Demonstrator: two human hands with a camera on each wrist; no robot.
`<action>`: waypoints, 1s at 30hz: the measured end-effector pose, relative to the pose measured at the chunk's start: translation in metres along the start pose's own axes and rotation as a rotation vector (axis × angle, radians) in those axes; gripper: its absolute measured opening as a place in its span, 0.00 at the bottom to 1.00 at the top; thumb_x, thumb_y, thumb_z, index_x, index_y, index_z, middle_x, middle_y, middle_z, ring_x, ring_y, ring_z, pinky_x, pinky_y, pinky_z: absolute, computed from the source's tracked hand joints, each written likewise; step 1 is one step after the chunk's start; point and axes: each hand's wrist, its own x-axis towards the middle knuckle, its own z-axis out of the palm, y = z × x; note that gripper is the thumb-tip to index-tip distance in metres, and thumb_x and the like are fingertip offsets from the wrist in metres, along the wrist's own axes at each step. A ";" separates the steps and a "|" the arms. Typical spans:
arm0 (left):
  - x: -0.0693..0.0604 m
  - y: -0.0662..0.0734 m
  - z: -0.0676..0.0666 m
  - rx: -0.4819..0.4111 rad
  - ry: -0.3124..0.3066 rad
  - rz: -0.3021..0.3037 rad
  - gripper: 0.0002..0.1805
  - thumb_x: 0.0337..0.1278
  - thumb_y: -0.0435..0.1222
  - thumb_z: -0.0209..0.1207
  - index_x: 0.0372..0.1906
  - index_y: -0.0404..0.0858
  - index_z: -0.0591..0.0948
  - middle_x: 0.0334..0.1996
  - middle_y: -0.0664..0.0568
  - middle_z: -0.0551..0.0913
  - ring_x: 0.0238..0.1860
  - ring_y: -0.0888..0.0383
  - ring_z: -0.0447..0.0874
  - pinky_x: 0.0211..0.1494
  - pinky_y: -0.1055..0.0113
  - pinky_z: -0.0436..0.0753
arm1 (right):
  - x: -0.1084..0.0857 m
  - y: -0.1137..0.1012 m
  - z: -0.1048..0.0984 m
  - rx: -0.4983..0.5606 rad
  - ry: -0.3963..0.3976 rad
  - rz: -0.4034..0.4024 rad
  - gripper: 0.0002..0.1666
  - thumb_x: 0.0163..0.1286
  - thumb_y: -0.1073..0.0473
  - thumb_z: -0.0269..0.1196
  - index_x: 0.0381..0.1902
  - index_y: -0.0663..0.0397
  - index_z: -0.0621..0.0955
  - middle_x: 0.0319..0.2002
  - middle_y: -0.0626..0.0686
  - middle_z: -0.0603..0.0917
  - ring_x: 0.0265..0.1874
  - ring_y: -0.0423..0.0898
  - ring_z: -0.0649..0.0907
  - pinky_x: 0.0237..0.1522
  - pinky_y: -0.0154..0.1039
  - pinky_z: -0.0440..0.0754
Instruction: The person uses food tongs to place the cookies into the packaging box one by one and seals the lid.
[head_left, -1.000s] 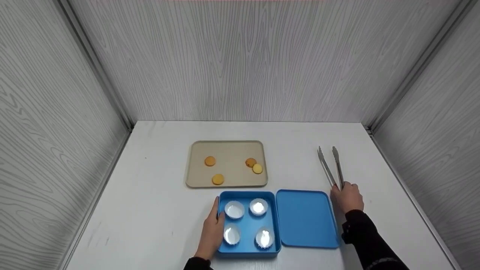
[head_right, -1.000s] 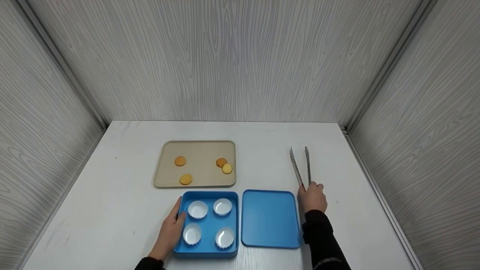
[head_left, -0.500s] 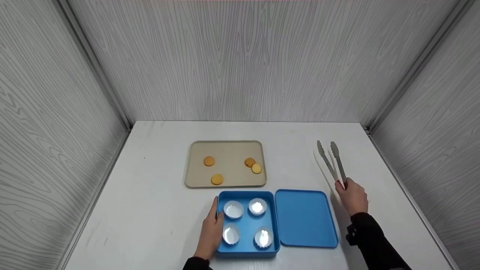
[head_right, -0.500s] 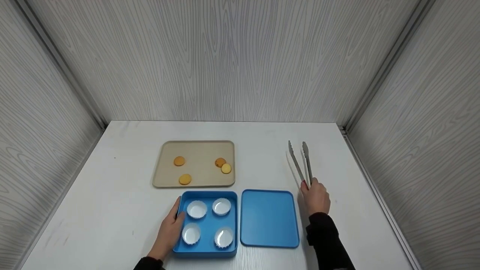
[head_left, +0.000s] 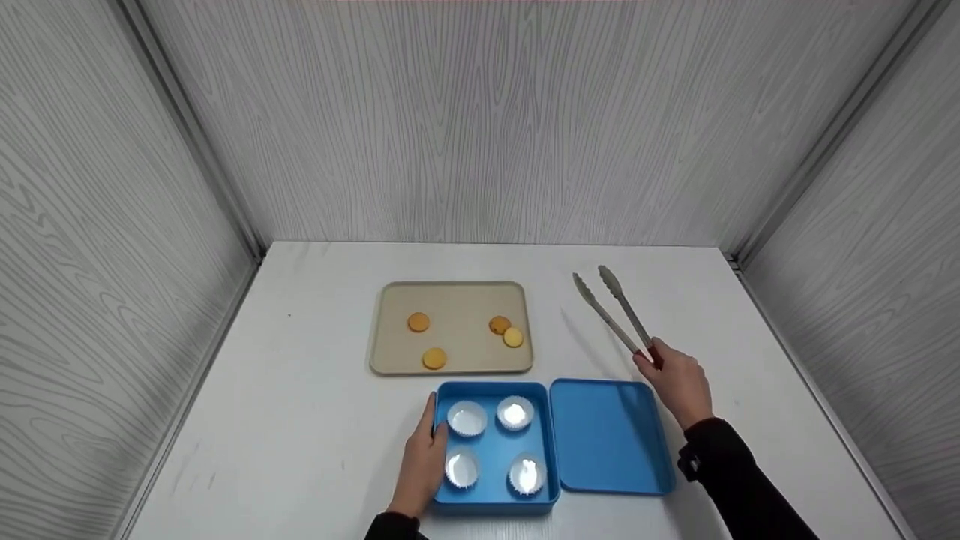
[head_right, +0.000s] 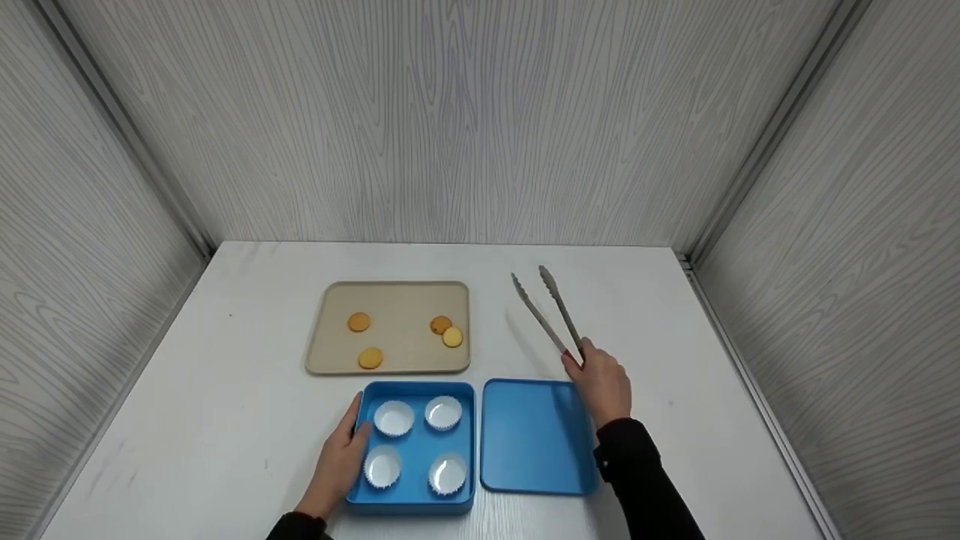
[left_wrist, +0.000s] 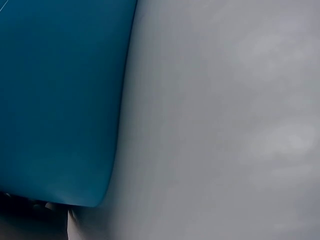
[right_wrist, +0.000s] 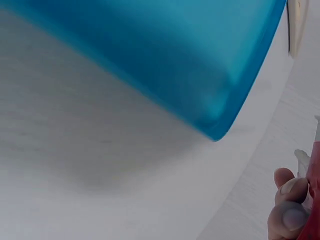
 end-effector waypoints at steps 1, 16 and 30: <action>0.000 0.000 0.000 0.001 0.002 0.004 0.32 0.82 0.38 0.42 0.83 0.37 0.50 0.81 0.42 0.53 0.81 0.44 0.49 0.81 0.45 0.54 | 0.001 -0.004 0.001 -0.005 -0.002 -0.026 0.13 0.69 0.56 0.70 0.32 0.57 0.78 0.20 0.51 0.76 0.18 0.46 0.71 0.20 0.40 0.66; 0.000 -0.001 -0.001 -0.009 0.000 -0.006 0.33 0.82 0.40 0.42 0.83 0.38 0.51 0.81 0.42 0.54 0.81 0.44 0.50 0.82 0.45 0.54 | 0.010 -0.071 0.014 -0.004 -0.288 -0.111 0.11 0.68 0.52 0.71 0.40 0.52 0.84 0.26 0.48 0.84 0.24 0.43 0.79 0.28 0.41 0.82; -0.001 -0.002 0.000 -0.002 0.008 -0.006 0.32 0.82 0.40 0.43 0.83 0.38 0.52 0.81 0.42 0.54 0.81 0.44 0.50 0.81 0.44 0.54 | 0.012 -0.098 0.031 -0.091 -0.366 -0.119 0.08 0.68 0.53 0.71 0.39 0.49 0.86 0.26 0.48 0.85 0.23 0.43 0.79 0.29 0.42 0.84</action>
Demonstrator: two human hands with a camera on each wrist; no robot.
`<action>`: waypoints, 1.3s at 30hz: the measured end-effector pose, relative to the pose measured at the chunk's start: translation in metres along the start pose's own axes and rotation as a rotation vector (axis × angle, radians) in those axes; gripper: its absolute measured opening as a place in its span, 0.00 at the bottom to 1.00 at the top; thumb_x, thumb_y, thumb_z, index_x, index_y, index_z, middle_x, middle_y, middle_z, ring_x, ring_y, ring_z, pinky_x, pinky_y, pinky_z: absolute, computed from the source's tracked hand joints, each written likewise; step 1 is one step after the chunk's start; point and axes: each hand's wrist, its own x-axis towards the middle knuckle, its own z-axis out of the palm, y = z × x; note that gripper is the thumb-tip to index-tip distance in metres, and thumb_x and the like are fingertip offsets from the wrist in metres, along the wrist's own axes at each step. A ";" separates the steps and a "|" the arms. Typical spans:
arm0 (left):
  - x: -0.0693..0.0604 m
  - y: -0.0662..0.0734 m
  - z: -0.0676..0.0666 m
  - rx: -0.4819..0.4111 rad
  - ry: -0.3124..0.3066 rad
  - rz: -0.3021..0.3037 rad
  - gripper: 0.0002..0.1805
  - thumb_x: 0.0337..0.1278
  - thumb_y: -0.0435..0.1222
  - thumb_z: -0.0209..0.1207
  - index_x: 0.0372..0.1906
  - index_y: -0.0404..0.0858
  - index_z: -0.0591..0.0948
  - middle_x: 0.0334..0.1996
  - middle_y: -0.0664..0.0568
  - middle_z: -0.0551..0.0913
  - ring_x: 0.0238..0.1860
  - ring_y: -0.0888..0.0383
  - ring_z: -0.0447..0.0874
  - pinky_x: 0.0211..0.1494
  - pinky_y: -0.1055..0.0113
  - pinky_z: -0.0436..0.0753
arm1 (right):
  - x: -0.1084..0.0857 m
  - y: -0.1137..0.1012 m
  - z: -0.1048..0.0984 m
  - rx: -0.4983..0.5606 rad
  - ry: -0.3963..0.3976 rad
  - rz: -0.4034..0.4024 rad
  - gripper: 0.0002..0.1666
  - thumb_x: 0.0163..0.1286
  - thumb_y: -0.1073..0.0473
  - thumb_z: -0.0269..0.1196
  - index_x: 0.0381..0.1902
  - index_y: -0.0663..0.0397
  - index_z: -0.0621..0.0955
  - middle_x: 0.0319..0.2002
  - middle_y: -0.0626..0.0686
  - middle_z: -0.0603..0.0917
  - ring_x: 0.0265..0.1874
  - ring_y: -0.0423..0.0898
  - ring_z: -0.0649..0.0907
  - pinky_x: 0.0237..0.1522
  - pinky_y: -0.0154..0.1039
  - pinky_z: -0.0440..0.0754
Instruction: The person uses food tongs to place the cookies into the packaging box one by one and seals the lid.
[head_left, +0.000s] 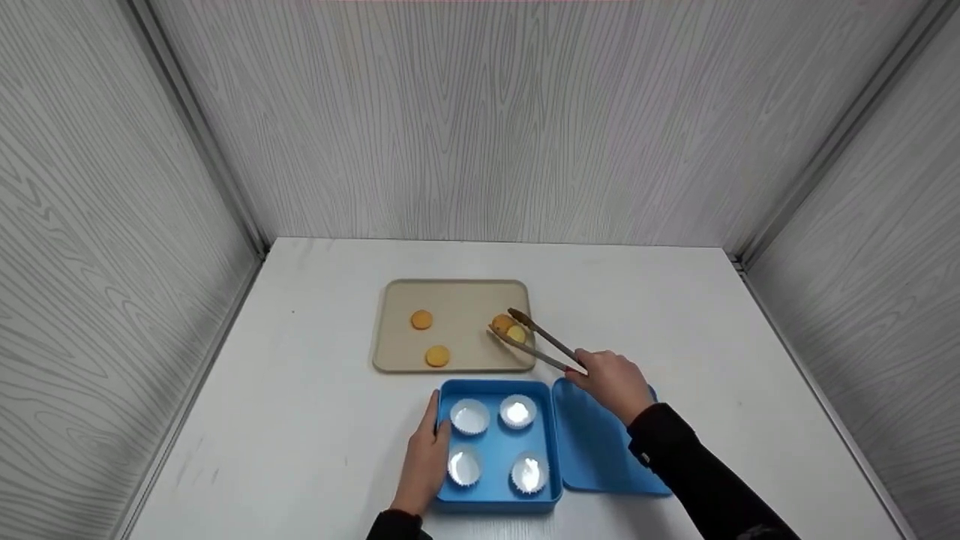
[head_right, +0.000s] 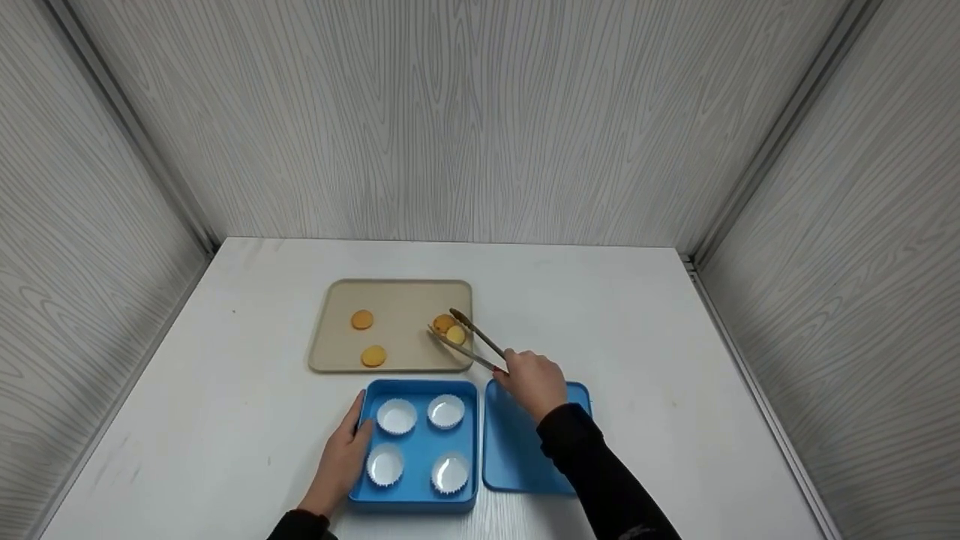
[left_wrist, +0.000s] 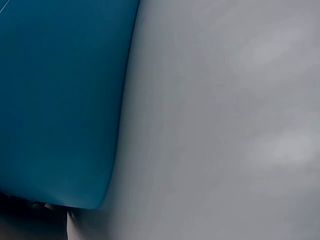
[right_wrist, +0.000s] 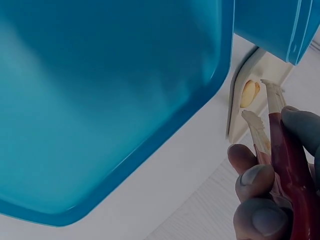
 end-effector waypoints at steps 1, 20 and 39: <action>0.000 0.000 0.000 0.001 0.002 0.004 0.32 0.82 0.40 0.43 0.83 0.38 0.52 0.81 0.42 0.55 0.81 0.43 0.50 0.81 0.44 0.54 | 0.000 -0.001 0.000 -0.006 0.004 -0.001 0.08 0.68 0.53 0.71 0.39 0.50 0.86 0.27 0.48 0.86 0.24 0.43 0.79 0.29 0.42 0.84; 0.000 0.002 0.001 -0.008 0.007 -0.030 0.33 0.81 0.40 0.43 0.83 0.38 0.51 0.81 0.42 0.54 0.81 0.43 0.50 0.81 0.44 0.54 | 0.001 -0.008 0.007 -0.016 0.047 -0.004 0.11 0.67 0.55 0.72 0.44 0.53 0.88 0.30 0.53 0.88 0.28 0.48 0.84 0.33 0.48 0.87; -0.003 0.004 0.001 -0.019 0.014 -0.011 0.32 0.81 0.40 0.43 0.83 0.38 0.52 0.81 0.42 0.55 0.81 0.44 0.51 0.81 0.44 0.55 | 0.000 -0.009 0.010 -0.037 0.083 -0.021 0.10 0.66 0.55 0.72 0.43 0.50 0.89 0.29 0.52 0.88 0.27 0.48 0.85 0.29 0.46 0.86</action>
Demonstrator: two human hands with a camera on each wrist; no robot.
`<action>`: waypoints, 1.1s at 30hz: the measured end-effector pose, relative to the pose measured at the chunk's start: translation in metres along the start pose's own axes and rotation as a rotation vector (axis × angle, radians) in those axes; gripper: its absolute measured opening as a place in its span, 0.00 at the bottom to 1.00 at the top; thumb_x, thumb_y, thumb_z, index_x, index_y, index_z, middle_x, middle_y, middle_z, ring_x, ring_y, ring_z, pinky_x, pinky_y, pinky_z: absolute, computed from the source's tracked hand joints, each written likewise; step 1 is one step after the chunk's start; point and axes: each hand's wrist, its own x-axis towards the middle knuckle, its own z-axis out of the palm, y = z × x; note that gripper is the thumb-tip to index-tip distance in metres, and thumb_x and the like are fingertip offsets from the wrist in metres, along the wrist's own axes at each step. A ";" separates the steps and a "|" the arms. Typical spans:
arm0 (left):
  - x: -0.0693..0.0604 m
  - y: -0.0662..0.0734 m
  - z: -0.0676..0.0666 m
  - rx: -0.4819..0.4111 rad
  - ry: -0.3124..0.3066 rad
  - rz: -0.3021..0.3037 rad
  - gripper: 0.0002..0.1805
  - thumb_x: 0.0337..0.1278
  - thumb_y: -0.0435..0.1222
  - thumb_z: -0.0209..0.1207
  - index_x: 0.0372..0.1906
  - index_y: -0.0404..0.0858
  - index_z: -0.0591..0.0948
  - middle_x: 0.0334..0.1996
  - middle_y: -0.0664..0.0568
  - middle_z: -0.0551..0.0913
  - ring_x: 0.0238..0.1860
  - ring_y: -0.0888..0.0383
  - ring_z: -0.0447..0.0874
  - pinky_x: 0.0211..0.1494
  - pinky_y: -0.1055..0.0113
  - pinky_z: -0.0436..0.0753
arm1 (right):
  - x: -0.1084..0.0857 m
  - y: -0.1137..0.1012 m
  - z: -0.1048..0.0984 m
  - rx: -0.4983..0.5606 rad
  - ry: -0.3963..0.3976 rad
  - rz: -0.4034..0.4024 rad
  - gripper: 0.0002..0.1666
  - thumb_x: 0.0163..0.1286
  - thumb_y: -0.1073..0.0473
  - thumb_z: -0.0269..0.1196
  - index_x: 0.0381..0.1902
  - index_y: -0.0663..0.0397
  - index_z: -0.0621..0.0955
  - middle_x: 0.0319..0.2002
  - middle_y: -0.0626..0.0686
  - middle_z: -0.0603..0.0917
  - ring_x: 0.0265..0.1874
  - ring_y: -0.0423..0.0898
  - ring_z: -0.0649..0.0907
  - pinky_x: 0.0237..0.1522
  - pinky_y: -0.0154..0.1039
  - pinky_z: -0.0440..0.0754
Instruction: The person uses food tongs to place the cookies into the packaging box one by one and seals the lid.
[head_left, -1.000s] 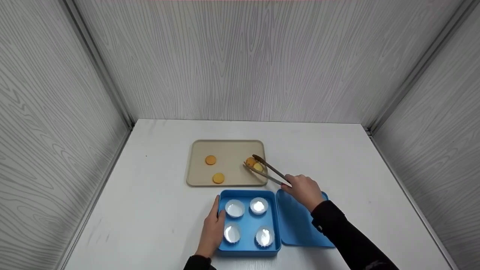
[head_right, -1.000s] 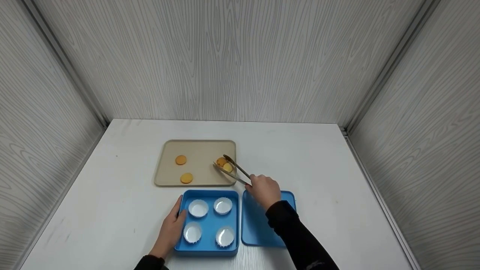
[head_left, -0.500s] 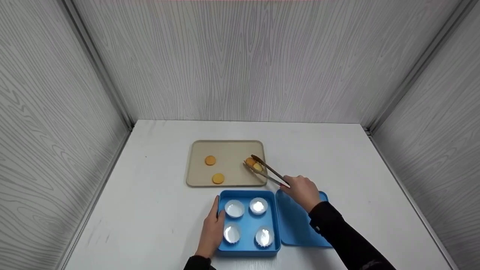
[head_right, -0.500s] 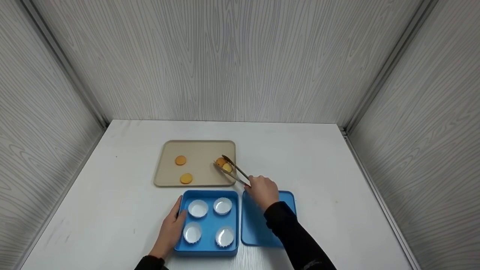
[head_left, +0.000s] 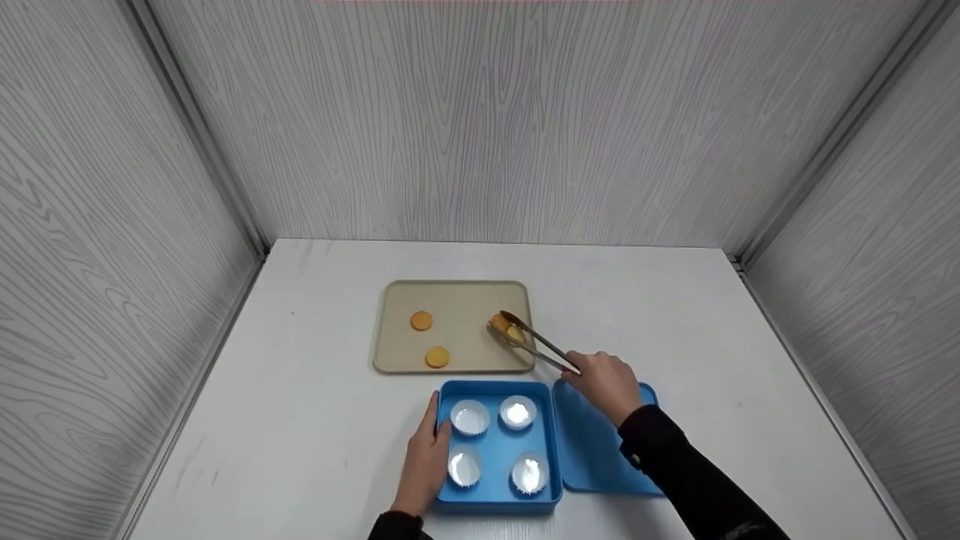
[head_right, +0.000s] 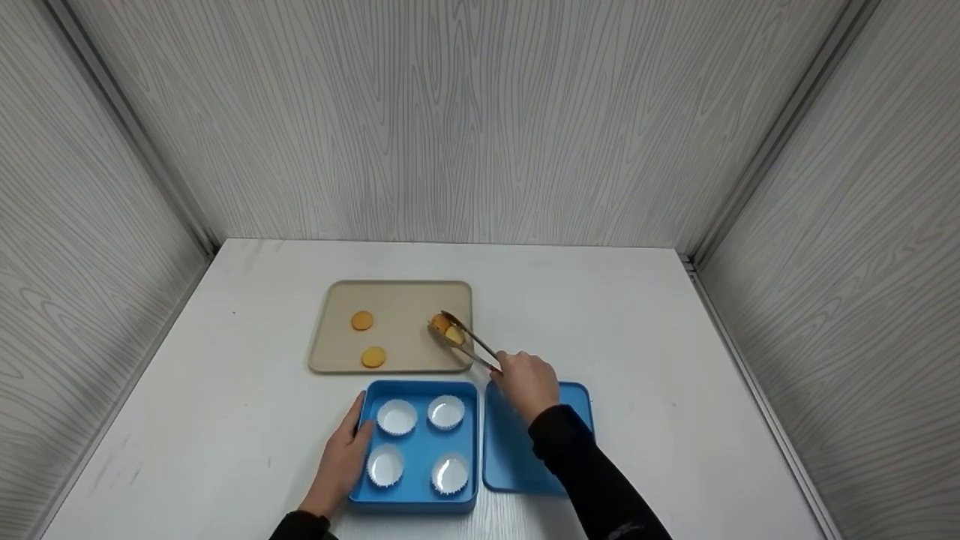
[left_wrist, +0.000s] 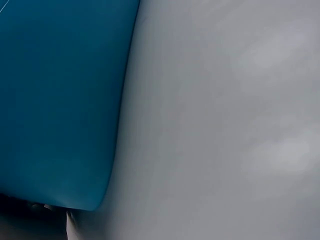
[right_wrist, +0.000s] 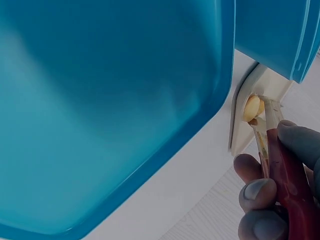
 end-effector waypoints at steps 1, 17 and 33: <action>0.000 0.000 0.000 -0.001 -0.001 -0.001 0.32 0.81 0.40 0.43 0.83 0.38 0.52 0.81 0.42 0.55 0.81 0.44 0.50 0.81 0.44 0.55 | 0.000 0.000 0.000 -0.003 0.005 -0.005 0.10 0.66 0.55 0.73 0.43 0.50 0.88 0.29 0.52 0.88 0.27 0.49 0.85 0.29 0.46 0.86; 0.002 0.002 0.000 0.027 -0.003 -0.018 0.32 0.82 0.40 0.43 0.83 0.39 0.52 0.81 0.41 0.55 0.81 0.43 0.51 0.81 0.44 0.55 | -0.004 -0.001 0.001 -0.031 0.071 -0.094 0.07 0.66 0.57 0.72 0.40 0.50 0.87 0.28 0.51 0.89 0.24 0.48 0.85 0.28 0.46 0.86; 0.003 -0.002 0.000 0.017 -0.007 0.001 0.32 0.82 0.39 0.43 0.82 0.38 0.52 0.81 0.42 0.55 0.81 0.44 0.51 0.81 0.44 0.56 | -0.006 -0.003 -0.004 -0.038 0.099 -0.121 0.09 0.67 0.57 0.72 0.43 0.51 0.87 0.30 0.52 0.90 0.26 0.49 0.86 0.29 0.47 0.87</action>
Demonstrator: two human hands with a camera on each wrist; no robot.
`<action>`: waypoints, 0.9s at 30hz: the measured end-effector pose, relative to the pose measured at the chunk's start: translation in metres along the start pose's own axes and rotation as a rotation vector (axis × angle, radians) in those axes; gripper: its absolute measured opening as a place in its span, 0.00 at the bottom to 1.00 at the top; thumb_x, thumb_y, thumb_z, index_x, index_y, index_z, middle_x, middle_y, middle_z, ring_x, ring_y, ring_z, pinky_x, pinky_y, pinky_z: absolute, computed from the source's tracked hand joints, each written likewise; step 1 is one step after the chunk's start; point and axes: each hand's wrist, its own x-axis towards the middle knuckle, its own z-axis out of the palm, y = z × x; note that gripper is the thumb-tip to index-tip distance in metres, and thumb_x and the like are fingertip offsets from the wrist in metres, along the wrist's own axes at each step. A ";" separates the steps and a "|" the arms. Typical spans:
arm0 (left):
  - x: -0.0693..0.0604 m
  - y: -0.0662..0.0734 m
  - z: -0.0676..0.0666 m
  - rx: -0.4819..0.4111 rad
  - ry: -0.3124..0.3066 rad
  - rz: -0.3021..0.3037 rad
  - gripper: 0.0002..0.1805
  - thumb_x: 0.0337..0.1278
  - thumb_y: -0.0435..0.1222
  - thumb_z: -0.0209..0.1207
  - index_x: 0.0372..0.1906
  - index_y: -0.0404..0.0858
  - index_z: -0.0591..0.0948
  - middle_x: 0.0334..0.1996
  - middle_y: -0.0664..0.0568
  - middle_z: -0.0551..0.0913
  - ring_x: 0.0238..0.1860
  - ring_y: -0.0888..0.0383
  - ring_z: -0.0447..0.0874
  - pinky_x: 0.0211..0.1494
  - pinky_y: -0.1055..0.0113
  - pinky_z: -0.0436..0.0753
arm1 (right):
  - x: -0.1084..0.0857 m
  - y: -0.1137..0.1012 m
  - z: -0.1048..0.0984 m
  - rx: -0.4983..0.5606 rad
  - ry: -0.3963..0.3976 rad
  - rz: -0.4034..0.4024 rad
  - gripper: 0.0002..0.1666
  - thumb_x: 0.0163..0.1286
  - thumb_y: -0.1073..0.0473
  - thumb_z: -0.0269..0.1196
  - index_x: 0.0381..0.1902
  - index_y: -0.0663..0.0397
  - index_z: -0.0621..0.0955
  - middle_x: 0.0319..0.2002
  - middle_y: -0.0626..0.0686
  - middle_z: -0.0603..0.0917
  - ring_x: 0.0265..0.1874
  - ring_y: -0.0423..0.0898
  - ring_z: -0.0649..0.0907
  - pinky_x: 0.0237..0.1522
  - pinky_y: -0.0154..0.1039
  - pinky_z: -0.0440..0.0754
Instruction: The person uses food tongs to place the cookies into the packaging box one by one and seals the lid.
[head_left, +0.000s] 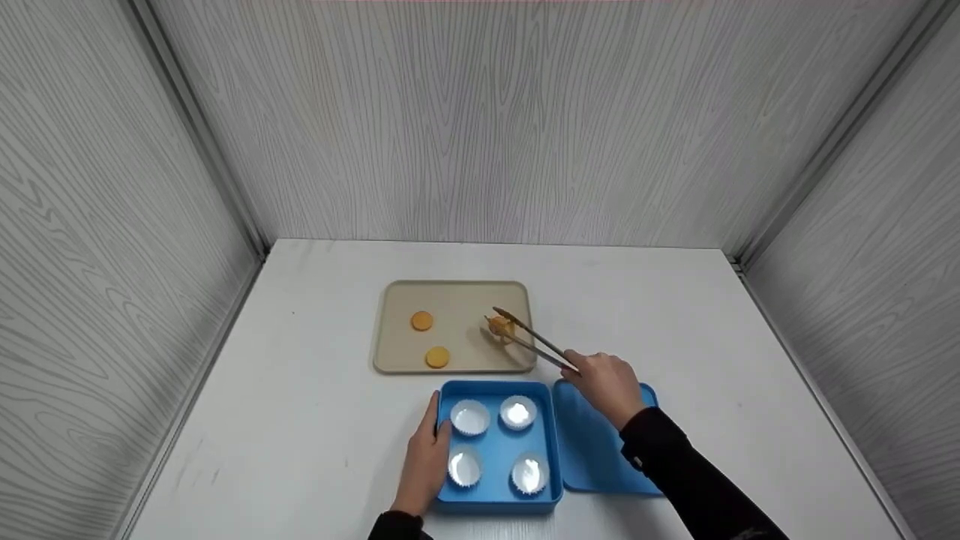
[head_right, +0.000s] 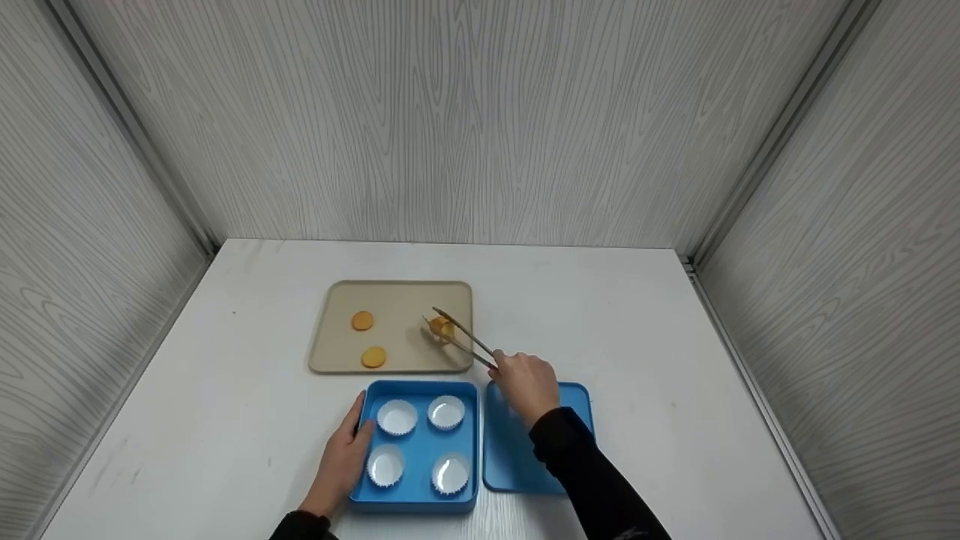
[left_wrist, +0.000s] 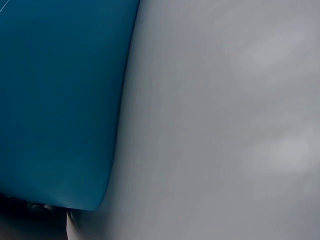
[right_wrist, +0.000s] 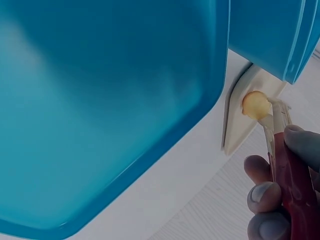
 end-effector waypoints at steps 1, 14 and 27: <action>0.000 0.000 0.000 0.001 0.001 0.000 0.32 0.82 0.39 0.43 0.82 0.38 0.52 0.81 0.42 0.55 0.81 0.44 0.51 0.81 0.44 0.56 | 0.000 0.000 -0.001 0.001 0.003 0.001 0.09 0.67 0.57 0.72 0.43 0.51 0.87 0.30 0.52 0.90 0.26 0.49 0.87 0.29 0.47 0.87; 0.001 0.000 -0.001 -0.006 -0.003 -0.006 0.32 0.82 0.39 0.43 0.83 0.38 0.52 0.81 0.42 0.54 0.81 0.44 0.50 0.81 0.44 0.55 | -0.004 0.003 -0.004 0.028 0.016 -0.017 0.06 0.67 0.58 0.72 0.40 0.49 0.86 0.30 0.51 0.90 0.25 0.48 0.86 0.29 0.46 0.87; 0.001 -0.001 -0.001 0.007 0.001 -0.006 0.32 0.82 0.40 0.44 0.83 0.39 0.52 0.81 0.42 0.55 0.81 0.44 0.51 0.81 0.44 0.55 | -0.020 0.000 -0.020 0.009 0.043 0.008 0.11 0.67 0.56 0.72 0.46 0.47 0.86 0.30 0.49 0.90 0.26 0.46 0.87 0.31 0.43 0.88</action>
